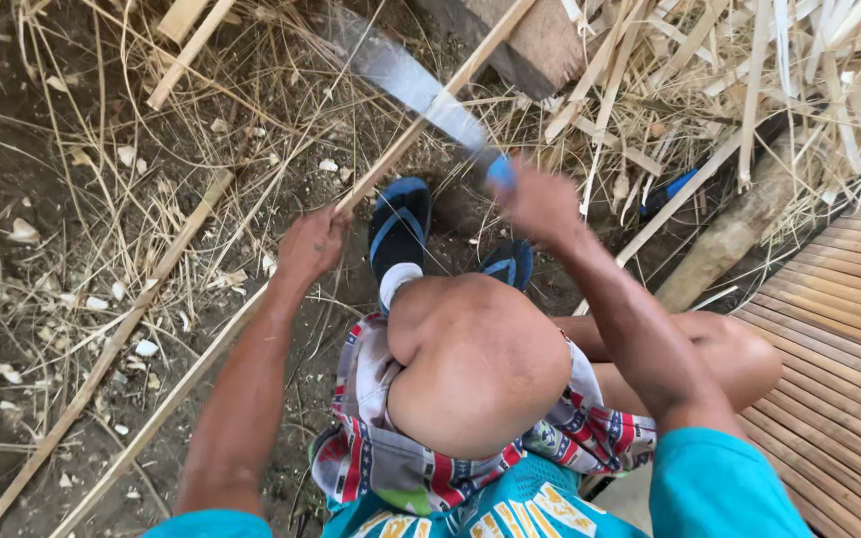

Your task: The person sits on the ground and uses a machete to split long bamboo strips into thinner pieces. They repeatedly strike the bamboo against a wooden block to separate the fibers and then set the finished strips aside.

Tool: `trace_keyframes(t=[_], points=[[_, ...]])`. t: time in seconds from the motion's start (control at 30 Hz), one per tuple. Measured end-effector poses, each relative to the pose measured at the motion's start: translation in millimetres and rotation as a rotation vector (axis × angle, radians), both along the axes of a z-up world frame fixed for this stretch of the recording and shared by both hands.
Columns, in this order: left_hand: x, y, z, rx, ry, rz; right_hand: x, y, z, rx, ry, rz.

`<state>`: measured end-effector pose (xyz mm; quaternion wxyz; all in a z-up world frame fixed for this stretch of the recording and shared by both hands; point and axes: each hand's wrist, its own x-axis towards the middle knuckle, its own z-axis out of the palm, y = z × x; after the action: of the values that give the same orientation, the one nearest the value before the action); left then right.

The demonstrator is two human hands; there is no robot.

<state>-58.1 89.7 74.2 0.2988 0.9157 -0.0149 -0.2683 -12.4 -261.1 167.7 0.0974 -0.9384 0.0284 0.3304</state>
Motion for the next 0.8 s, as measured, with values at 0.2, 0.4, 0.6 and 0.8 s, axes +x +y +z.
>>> trace_keyframes(t=[0.2,0.4,0.6,0.8], points=[[2.4,-9.7,8.5,0.05,0.05,0.051,1.9,-1.8,15.5,0.083,-0.083,0.019],[-30.9,15.7,6.9,0.172,0.071,0.041,25.1,-61.0,-8.6,0.022,-0.212,-0.092],[-25.0,-21.6,1.2,0.114,-0.154,-0.002,33.7,-60.3,2.4,0.006,-0.338,-0.134],[-17.3,-40.0,-16.1,0.155,-0.016,-0.087,-17.1,-6.6,-1.4,0.046,-0.039,0.103]])
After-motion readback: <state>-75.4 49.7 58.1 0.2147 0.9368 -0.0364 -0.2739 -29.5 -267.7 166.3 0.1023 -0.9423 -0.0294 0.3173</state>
